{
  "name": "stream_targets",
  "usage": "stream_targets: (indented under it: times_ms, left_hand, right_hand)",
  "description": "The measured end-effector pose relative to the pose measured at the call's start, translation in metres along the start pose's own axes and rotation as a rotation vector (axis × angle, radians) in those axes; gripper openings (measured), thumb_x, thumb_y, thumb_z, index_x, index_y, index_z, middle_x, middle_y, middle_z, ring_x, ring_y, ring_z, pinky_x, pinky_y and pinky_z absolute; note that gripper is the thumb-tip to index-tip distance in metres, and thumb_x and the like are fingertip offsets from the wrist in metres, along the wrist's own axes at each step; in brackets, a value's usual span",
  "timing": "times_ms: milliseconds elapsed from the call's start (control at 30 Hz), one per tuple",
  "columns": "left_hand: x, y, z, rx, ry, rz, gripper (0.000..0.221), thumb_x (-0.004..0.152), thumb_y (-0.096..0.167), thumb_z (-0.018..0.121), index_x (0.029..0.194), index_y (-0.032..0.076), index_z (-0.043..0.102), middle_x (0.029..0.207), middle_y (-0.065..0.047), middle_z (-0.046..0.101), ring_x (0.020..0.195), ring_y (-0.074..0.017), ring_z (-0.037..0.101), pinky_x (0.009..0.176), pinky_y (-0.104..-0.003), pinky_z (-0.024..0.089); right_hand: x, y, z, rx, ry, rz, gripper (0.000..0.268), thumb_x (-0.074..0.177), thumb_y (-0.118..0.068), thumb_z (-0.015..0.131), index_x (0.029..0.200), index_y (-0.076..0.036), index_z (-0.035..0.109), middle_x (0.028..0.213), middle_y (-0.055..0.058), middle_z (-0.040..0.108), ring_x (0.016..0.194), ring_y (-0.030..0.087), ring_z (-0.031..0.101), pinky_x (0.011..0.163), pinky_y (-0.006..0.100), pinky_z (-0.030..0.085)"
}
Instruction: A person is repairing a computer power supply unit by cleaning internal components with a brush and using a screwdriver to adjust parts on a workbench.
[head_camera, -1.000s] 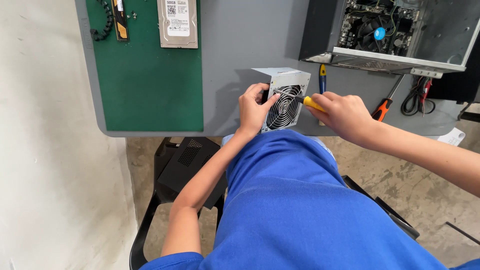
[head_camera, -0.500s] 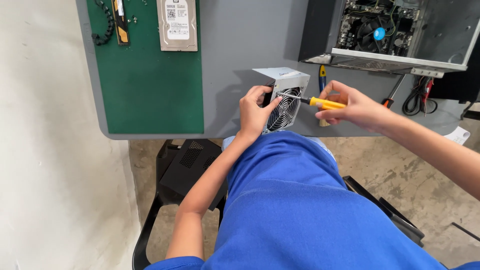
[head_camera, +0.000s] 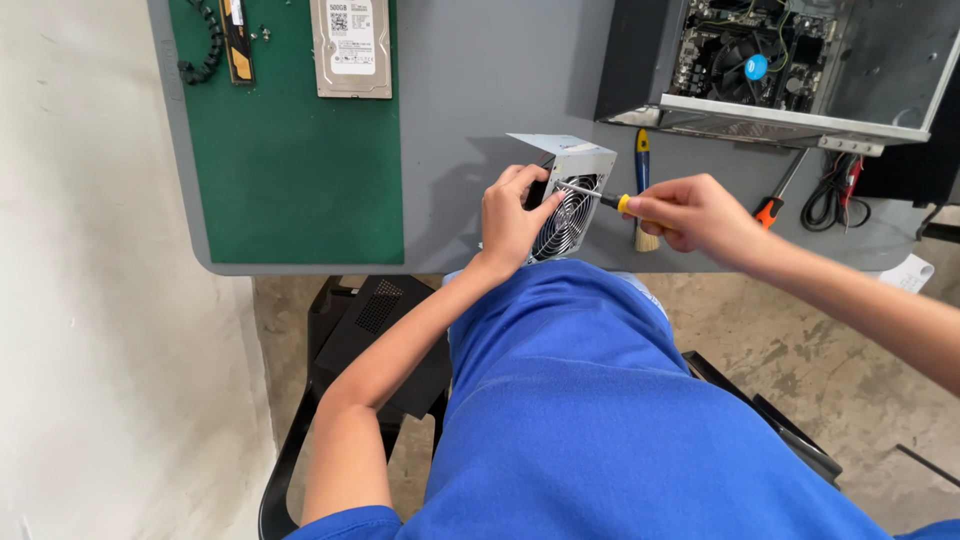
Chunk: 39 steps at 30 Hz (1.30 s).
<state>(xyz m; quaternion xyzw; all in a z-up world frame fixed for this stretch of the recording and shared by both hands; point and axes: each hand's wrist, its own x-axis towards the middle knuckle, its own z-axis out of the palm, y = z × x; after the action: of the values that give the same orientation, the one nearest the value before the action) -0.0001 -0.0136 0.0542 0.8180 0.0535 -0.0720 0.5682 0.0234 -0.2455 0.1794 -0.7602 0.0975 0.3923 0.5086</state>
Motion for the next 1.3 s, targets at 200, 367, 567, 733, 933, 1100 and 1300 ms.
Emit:
stream_targets:
  times_ms: [200, 367, 567, 733, 933, 1100, 1300]
  left_hand:
    - [0.001, -0.001, -0.003, 0.020, -0.031, 0.024, 0.029, 0.083, 0.027, 0.083, 0.107, 0.017, 0.068, 0.107, -0.003, 0.070, 0.089, -0.0344, 0.075, 0.077, -0.040, 0.064]
    - [0.004, -0.001, 0.002, 0.097, -0.042, 0.042, 0.030, 0.081, 0.027, 0.082, 0.107, 0.020, 0.068, 0.106, -0.001, 0.069, 0.089, -0.0348, 0.075, 0.076, -0.045, 0.063]
    - [0.003, -0.002, 0.006, 0.118, -0.018, 0.013, 0.028, 0.081, 0.023, 0.082, 0.105, 0.020, 0.069, 0.102, -0.002, 0.068, 0.089, -0.0373, 0.074, 0.075, -0.045, 0.062]
    - [0.000, -0.002, 0.006, 0.135, -0.013, 0.003, 0.029, 0.080, 0.021, 0.082, 0.105, 0.020, 0.069, 0.102, -0.003, 0.068, 0.090, -0.0395, 0.074, 0.076, -0.047, 0.061]
    - [-0.001, -0.004, 0.003, 0.125, -0.024, -0.025, 0.029, 0.081, 0.023, 0.081, 0.106, 0.021, 0.068, 0.103, -0.002, 0.067, 0.090, -0.0376, 0.074, 0.078, -0.047, 0.060]
    - [0.000, -0.002, -0.001, 0.145, -0.061, 0.000, 0.030, 0.080, 0.025, 0.081, 0.106, 0.024, 0.066, 0.104, 0.000, 0.066, 0.091, -0.0356, 0.074, 0.079, -0.047, 0.059]
    - [0.008, -0.004, 0.013, 0.193, -0.063, -0.017, 0.031, 0.078, 0.021, 0.082, 0.104, 0.023, 0.066, 0.104, -0.001, 0.066, 0.092, -0.0396, 0.073, 0.081, -0.048, 0.059]
  right_hand:
    - [-0.008, -0.014, 0.007, 0.037, -0.003, 0.026, 0.034, 0.094, -0.012, 0.072, 0.118, 0.009, 0.060, 0.073, 0.017, 0.055, 0.038, 0.013, 0.043, 0.035, 0.027, 0.033]
    - [0.003, 0.044, -0.004, -1.543, 0.287, -0.898, 0.040, 0.100, -0.022, 0.060, 0.138, -0.008, 0.058, 0.081, -0.001, 0.053, 0.042, 0.011, 0.059, 0.043, 0.023, 0.047]
    - [0.002, 0.030, 0.003, -1.138, 0.164, -0.575, 0.039, 0.104, -0.021, 0.059, 0.138, -0.004, 0.062, 0.086, 0.008, 0.062, 0.050, 0.026, 0.065, 0.046, 0.033, 0.050]
    - [-0.008, -0.022, 0.007, -0.383, 0.031, -0.055, 0.035, 0.099, -0.010, 0.066, 0.132, 0.001, 0.067, 0.096, 0.017, 0.074, 0.040, 0.015, 0.047, 0.042, 0.026, 0.041]
    - [0.006, -0.014, -0.002, 0.291, -0.088, 0.255, 0.032, 0.100, -0.016, 0.063, 0.119, 0.007, 0.071, 0.069, 0.010, 0.052, 0.032, 0.002, 0.035, 0.038, 0.017, 0.032]
    - [0.005, 0.018, -0.005, -0.848, 0.117, -0.395, 0.040, 0.090, -0.034, 0.078, 0.120, -0.009, 0.066, 0.079, 0.016, 0.072, 0.067, 0.041, 0.071, 0.059, 0.044, 0.055]
    - [0.009, 0.054, 0.002, -1.461, 0.228, -0.771, 0.035, 0.106, -0.027, 0.055, 0.127, 0.001, 0.060, 0.076, 0.006, 0.061, 0.049, 0.022, 0.067, 0.046, 0.033, 0.053]
